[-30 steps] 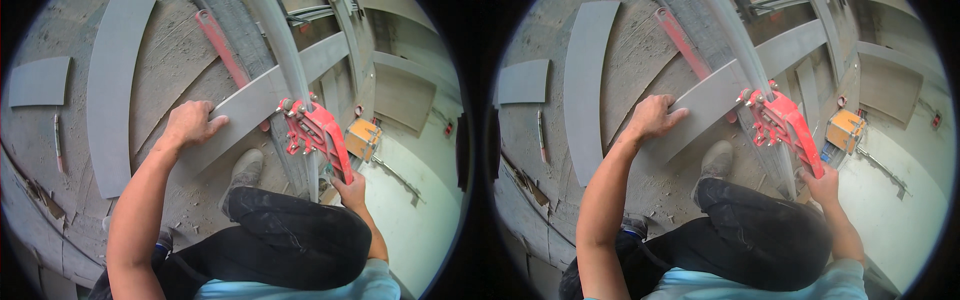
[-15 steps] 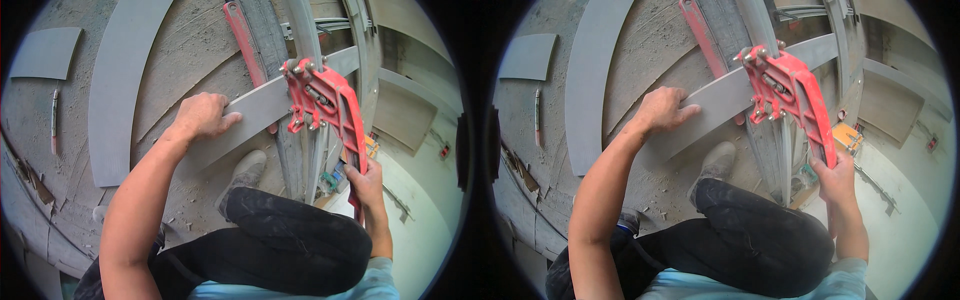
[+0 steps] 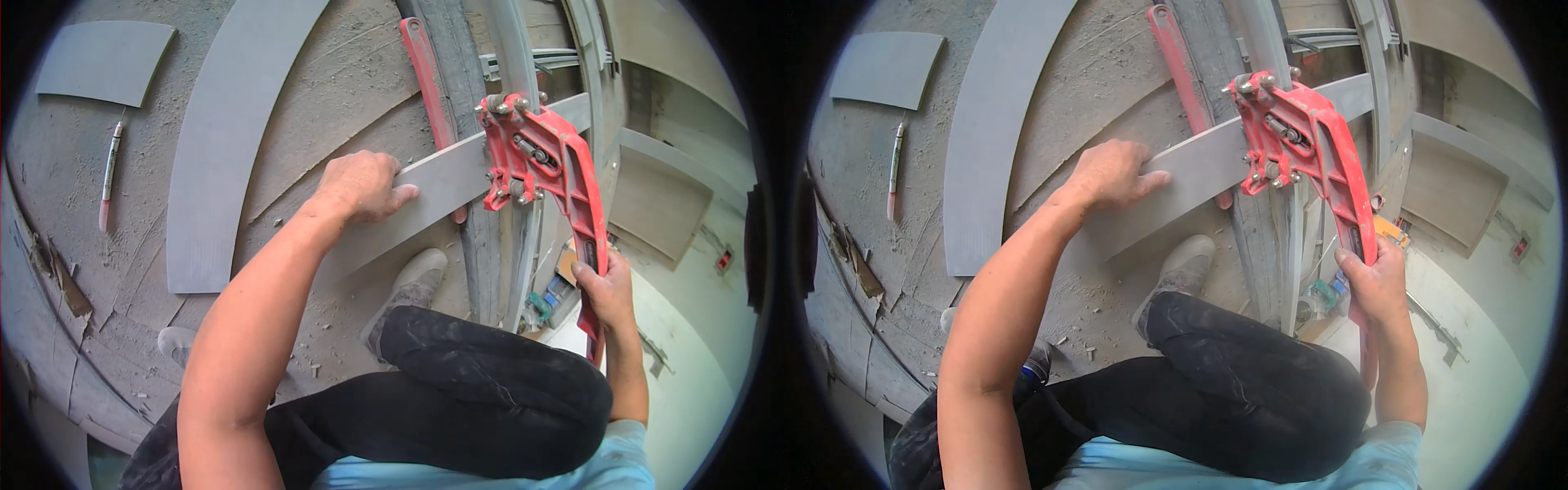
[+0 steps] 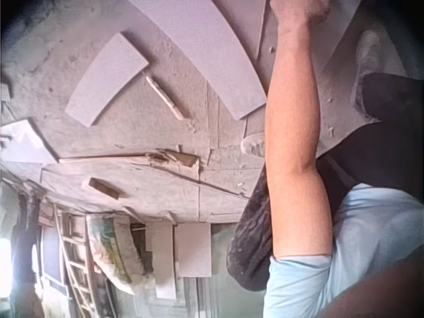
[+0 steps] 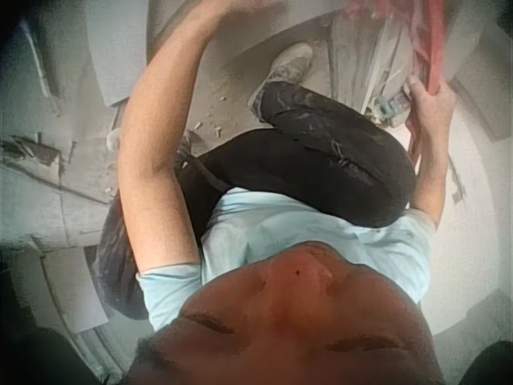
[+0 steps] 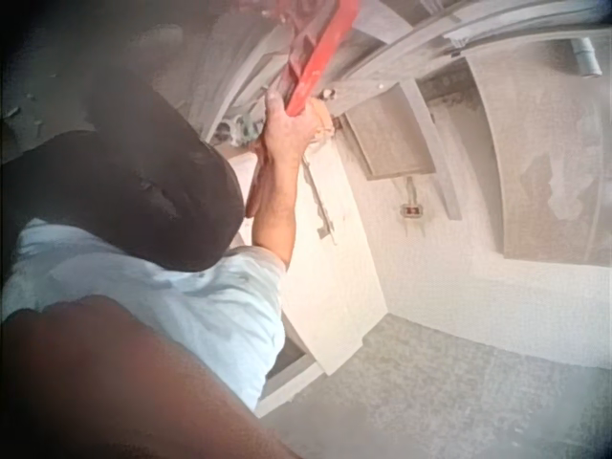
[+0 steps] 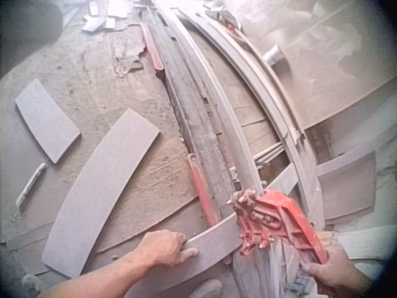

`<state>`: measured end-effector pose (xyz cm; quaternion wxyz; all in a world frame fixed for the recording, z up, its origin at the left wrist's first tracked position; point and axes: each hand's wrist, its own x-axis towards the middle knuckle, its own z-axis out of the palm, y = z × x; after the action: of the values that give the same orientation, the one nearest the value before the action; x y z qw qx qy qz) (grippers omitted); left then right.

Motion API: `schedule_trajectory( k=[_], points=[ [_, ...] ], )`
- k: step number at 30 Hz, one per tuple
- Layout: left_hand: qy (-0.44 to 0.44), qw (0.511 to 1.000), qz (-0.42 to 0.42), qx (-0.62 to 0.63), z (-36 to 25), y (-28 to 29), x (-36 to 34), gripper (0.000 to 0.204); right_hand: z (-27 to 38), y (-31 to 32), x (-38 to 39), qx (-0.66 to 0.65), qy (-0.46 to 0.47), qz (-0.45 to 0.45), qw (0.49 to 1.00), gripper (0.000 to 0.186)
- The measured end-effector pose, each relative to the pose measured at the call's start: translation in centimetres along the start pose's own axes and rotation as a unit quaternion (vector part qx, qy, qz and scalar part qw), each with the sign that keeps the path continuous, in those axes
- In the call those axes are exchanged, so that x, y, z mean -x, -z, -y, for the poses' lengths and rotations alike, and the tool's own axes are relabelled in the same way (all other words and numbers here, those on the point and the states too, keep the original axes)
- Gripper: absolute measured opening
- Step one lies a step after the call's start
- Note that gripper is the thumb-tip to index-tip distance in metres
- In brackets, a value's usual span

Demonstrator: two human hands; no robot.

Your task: The person measures a wall corner with a ruler, marks a tile with the ruler and a marker, and cuts the tile using a manual tile cutter.

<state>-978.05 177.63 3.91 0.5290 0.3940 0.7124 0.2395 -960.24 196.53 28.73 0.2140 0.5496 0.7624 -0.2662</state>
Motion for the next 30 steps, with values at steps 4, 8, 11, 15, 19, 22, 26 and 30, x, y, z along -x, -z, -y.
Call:
schedule_trajectory(
  k=[4, 8, 11, 15, 19, 22, 26, 30],
  points=[
    [-0.009, 1.0, -0.011, 0.017, 0.3, -0.3, -0.1, 0.042, 0.4, -0.1, 0.2, -0.003, -0.013, -0.002, 1.0, 0.02],
    [-0.015, 0.999, -0.018, 0.027, 0.3, -0.3, 0.0, 0.041, 0.6, -0.3, 0.2, 0.01, 0.006, -0.015, 1.0, 0.023],
    [-0.011, 0.999, -0.01, 0.039, 0.4, -0.2, 0.1, 0.04, 1.1, -0.5, 0.2, 0.016, 0.003, -0.018, 1.0, 0.027],
    [-0.009, 0.999, 0.003, 0.053, 0.7, -0.1, -0.1, 0.039, 0.7, -0.1, 0.0, 0.034, -0.013, -0.014, 0.999, 0.032],
    [-0.017, 0.998, 0.008, 0.067, 0.6, 0.1, -0.1, 0.038, 0.4, 0.1, 0.0, 0.058, -0.017, -0.018, 0.998, 0.031],
    [-0.018, 0.997, 0.01, 0.07, 0.7, 0.1, -0.1, 0.038, 0.7, 0.1, -0.1, 0.054, -0.026, -0.021, 0.998, 0.031],
    [-0.014, 0.997, 0.015, 0.071, 1.0, 0.1, -0.1, 0.038, 1.2, -0.2, -0.1, 0.065, -0.042, -0.02, 0.997, 0.034],
    [-0.017, 0.997, 0.01, 0.076, 0.9, 0.0, 0.0, 0.038, 1.1, -0.1, -0.1, 0.062, -0.04, -0.023, 0.997, 0.036]
  ],
)
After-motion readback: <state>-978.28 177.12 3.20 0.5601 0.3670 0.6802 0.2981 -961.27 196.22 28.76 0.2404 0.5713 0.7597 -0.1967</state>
